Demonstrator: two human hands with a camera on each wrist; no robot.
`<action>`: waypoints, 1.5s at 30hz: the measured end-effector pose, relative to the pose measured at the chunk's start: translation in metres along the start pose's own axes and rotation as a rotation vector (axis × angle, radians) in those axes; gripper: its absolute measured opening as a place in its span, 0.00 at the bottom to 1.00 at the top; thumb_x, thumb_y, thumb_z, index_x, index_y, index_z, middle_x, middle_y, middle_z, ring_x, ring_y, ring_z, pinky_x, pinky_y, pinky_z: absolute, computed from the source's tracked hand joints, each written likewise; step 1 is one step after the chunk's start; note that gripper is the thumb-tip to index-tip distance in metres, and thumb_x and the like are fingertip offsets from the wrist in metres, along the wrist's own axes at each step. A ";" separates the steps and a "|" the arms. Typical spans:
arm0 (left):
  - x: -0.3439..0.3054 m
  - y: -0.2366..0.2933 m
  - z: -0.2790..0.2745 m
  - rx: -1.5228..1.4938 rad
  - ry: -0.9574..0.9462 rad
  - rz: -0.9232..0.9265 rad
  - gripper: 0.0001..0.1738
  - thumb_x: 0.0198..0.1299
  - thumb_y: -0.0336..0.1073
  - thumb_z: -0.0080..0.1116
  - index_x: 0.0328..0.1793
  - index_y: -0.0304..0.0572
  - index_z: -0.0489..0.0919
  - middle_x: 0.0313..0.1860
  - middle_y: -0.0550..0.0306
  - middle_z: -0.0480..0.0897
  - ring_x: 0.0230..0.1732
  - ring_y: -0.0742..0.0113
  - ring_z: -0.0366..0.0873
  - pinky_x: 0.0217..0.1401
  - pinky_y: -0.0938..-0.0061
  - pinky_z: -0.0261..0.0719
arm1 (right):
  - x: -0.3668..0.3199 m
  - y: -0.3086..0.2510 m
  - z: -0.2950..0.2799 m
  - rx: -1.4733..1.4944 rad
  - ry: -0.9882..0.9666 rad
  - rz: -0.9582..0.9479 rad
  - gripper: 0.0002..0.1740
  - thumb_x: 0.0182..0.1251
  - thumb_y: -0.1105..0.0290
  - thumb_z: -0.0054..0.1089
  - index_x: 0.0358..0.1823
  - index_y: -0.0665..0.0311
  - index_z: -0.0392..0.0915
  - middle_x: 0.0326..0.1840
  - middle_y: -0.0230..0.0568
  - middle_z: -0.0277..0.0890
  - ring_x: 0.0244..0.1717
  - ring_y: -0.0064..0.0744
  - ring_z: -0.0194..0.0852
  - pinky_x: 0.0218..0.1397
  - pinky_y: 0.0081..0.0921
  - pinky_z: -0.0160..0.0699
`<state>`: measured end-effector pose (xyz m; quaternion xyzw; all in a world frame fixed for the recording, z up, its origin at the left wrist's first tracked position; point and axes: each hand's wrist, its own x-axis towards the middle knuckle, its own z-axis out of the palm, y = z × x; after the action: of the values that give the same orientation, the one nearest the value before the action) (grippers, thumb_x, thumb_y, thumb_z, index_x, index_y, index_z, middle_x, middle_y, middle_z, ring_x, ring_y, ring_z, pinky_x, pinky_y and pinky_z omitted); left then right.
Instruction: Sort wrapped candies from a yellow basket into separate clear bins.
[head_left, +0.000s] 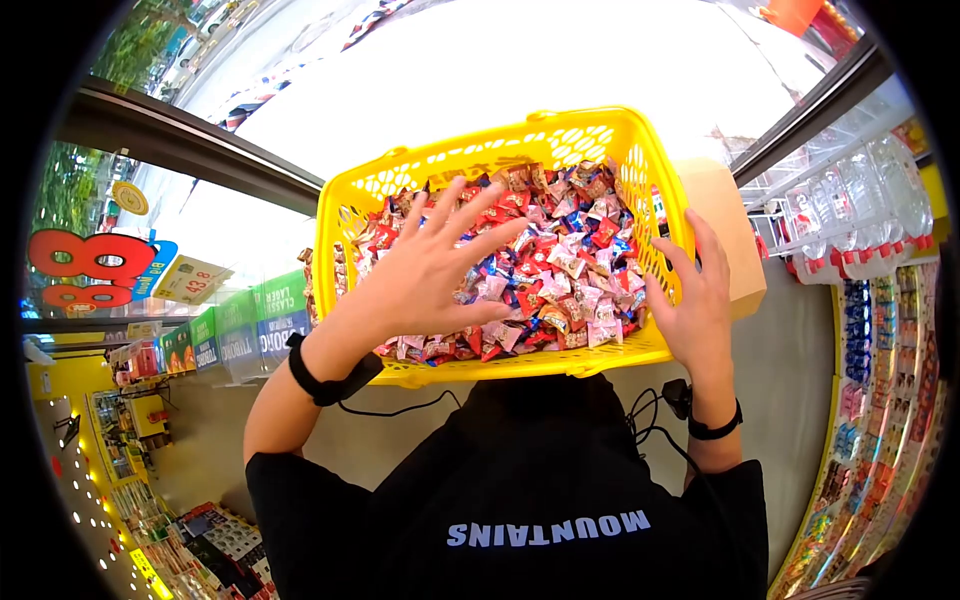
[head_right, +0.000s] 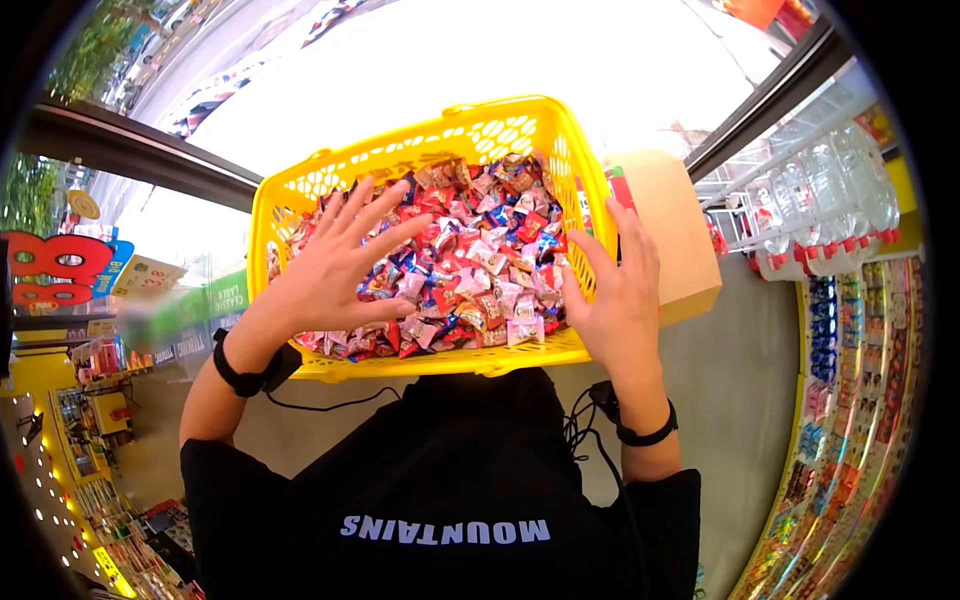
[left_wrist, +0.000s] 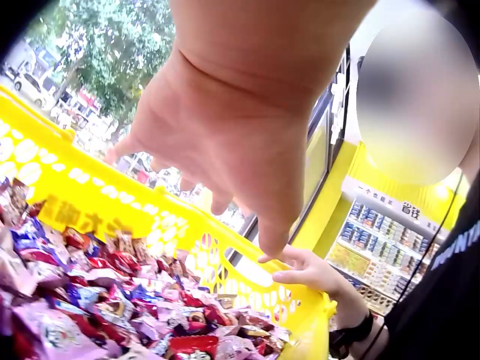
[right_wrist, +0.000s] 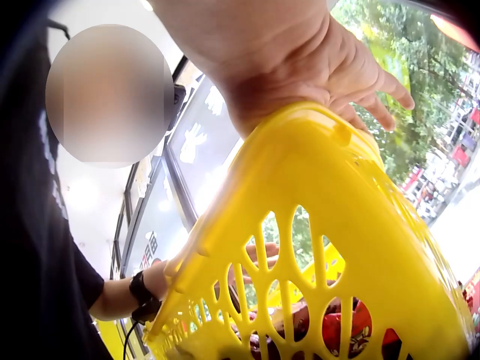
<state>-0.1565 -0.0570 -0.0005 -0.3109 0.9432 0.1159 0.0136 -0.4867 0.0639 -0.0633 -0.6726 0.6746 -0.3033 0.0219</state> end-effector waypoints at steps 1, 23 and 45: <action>-0.010 -0.002 -0.003 0.032 0.010 -0.026 0.56 0.62 0.74 0.70 0.93 0.73 0.63 0.96 0.46 0.54 0.95 0.27 0.42 0.91 0.26 0.44 | 0.000 0.000 0.000 0.000 0.004 -0.002 0.23 0.63 0.70 0.76 0.62 0.57 0.87 0.84 0.51 0.67 0.84 0.60 0.64 0.85 0.54 0.65; -0.022 -0.020 0.059 -0.171 -0.156 -0.137 0.68 0.45 0.36 0.85 0.94 0.69 0.59 0.95 0.43 0.51 0.91 0.25 0.51 0.90 0.37 0.62 | 0.001 0.004 -0.002 -0.005 -0.041 -0.063 0.24 0.66 0.66 0.78 0.64 0.57 0.86 0.84 0.55 0.66 0.84 0.62 0.63 0.86 0.55 0.63; -0.180 -0.074 0.061 -0.077 0.365 -0.468 0.36 0.66 0.43 0.74 0.81 0.55 0.79 0.92 0.45 0.61 0.94 0.37 0.51 0.93 0.40 0.49 | 0.019 -0.056 -0.016 -0.187 -0.191 -0.277 0.30 0.65 0.60 0.78 0.69 0.54 0.83 0.86 0.49 0.65 0.86 0.64 0.57 0.88 0.64 0.55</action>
<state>0.0295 0.0043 -0.0576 -0.5359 0.8277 0.0874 -0.1416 -0.4448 0.0577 -0.0187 -0.7838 0.5957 -0.1742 -0.0189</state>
